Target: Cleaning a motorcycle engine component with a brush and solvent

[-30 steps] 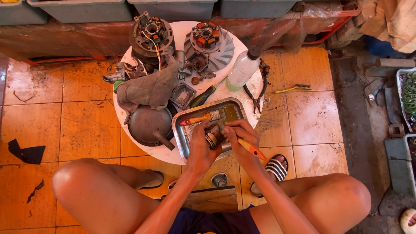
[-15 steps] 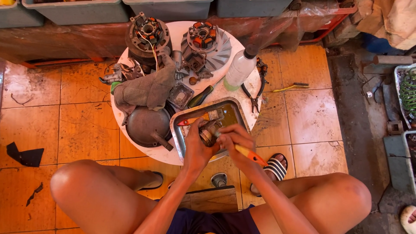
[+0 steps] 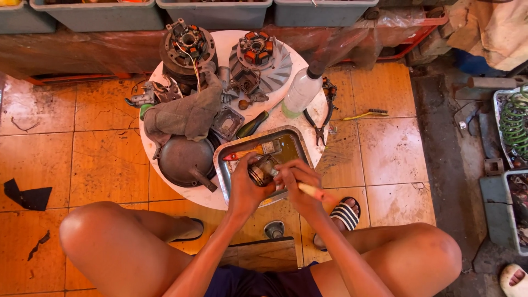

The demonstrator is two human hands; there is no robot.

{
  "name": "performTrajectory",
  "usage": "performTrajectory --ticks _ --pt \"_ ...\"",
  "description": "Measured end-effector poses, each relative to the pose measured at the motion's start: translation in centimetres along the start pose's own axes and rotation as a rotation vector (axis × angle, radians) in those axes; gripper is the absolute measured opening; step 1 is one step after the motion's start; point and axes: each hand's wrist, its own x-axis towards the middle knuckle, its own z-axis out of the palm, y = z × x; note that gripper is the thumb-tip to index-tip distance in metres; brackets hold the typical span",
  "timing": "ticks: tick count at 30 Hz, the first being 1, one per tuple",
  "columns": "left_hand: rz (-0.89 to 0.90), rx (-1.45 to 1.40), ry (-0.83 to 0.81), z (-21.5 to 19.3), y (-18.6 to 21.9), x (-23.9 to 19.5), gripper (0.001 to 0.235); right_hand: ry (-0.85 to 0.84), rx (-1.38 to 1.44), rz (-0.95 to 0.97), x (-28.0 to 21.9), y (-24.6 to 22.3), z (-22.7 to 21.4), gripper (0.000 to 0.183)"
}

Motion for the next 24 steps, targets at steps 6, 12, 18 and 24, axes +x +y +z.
performTrajectory --ticks 6,12,18,24 --pt "-0.023 0.015 -0.005 -0.2 1.0 -0.2 0.091 0.000 0.058 0.038 0.9 -0.7 -0.6 0.044" --pt "-0.036 0.004 0.011 0.0 0.7 -0.4 0.085 0.008 0.110 0.036 0.5 -0.3 -0.4 0.041" --pt "-0.074 0.012 -0.008 -0.2 1.6 -1.1 0.084 -0.049 0.083 0.010 -0.3 2.0 -0.4 0.039" --pt "-0.093 -0.006 0.007 -0.1 -0.1 -1.4 0.086 -0.052 0.120 0.032 0.9 0.5 0.1 0.041"
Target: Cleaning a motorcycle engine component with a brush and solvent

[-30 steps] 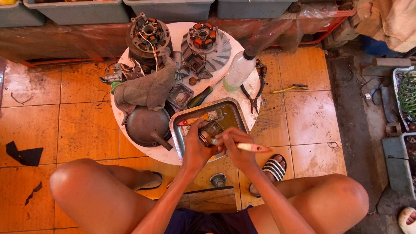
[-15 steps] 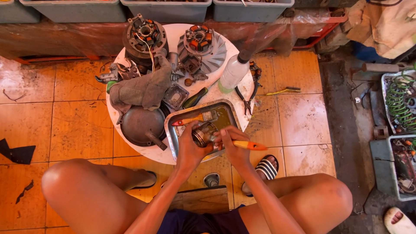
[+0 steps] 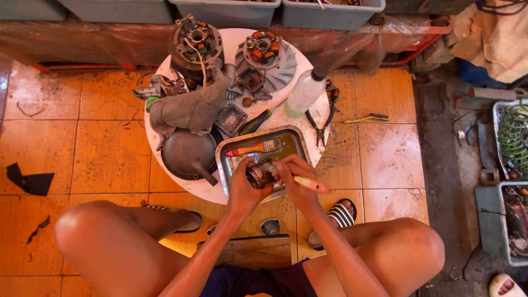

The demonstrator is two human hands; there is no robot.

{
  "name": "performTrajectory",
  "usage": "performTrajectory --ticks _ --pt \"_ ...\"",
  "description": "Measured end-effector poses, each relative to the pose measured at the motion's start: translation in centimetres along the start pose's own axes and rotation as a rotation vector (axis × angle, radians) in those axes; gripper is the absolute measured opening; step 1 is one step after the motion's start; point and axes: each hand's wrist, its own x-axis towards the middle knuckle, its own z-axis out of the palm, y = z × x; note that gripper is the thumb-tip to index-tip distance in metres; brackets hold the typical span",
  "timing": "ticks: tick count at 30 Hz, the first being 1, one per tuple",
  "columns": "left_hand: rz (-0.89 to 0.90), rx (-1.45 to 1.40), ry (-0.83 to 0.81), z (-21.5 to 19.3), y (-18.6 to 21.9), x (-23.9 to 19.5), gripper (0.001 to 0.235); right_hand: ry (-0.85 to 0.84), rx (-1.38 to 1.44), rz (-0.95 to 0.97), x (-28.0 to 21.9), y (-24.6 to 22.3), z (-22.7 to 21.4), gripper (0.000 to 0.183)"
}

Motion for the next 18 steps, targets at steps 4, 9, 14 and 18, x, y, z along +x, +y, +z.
performTrajectory --ticks 4,9,14,18 --pt "0.025 0.020 -0.002 -0.9 0.9 0.2 0.091 -0.045 0.119 0.063 -0.6 -0.2 0.8 0.046" --pt "-0.012 0.005 0.017 -1.2 0.5 0.4 0.087 -0.034 0.076 0.062 -1.4 1.2 0.5 0.040" --pt "-0.022 -0.010 0.010 -1.3 -0.3 1.0 0.085 -0.001 0.107 0.076 -0.6 -0.5 0.2 0.042" --pt "-0.025 -0.017 0.004 -2.6 2.0 0.7 0.085 -0.022 0.180 0.130 -1.8 1.4 0.2 0.043"
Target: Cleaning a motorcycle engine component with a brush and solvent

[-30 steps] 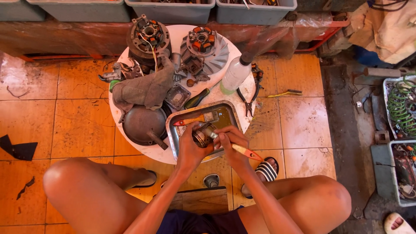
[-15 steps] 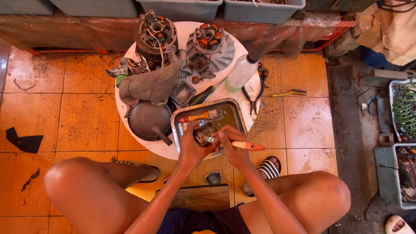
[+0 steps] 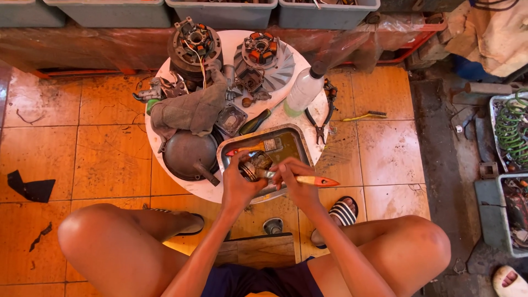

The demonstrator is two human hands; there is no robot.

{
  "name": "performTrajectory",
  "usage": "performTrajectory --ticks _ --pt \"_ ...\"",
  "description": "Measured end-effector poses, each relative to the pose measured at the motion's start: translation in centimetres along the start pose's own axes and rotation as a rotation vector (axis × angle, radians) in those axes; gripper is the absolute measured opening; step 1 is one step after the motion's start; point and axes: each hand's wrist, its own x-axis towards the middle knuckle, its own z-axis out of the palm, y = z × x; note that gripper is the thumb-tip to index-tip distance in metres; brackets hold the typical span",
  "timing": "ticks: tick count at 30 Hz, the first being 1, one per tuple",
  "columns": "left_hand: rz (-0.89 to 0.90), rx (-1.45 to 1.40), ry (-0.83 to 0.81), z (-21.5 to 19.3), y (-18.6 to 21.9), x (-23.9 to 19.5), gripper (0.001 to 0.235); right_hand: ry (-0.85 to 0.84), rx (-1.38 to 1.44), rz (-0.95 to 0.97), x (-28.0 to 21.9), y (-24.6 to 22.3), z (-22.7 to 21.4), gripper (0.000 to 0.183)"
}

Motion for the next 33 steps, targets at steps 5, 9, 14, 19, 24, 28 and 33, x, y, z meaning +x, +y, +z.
performTrajectory --ticks 5,9,14,19,24,28,33 --pt "-0.011 -0.058 -0.002 -0.3 -0.4 0.4 0.081 0.009 -0.116 -0.085 0.9 -2.1 0.2 0.039" --pt "-0.028 -0.108 -0.017 -0.1 -0.3 0.5 0.080 0.044 -0.158 -0.106 0.9 -3.0 -0.4 0.036" --pt "-0.070 -0.195 -0.014 0.2 -0.7 0.9 0.078 0.056 -0.170 -0.103 0.8 -3.6 0.2 0.040" --pt "-0.101 -0.274 -0.012 0.2 -0.8 1.0 0.076 0.085 -0.223 -0.143 0.8 -4.5 0.1 0.041" --pt "-0.169 -0.385 -0.007 -0.1 -0.5 0.3 0.073 0.170 -0.196 -0.116 0.6 -5.5 -0.1 0.047" --pt "-0.179 -0.422 -0.009 -0.3 -1.6 0.0 0.070 0.167 -0.184 -0.120 0.2 -5.8 -0.7 0.042" --pt "-0.194 -0.406 -0.013 -0.6 -2.9 -0.1 0.068 0.162 -0.261 -0.031 -0.1 -5.6 -1.1 0.025"
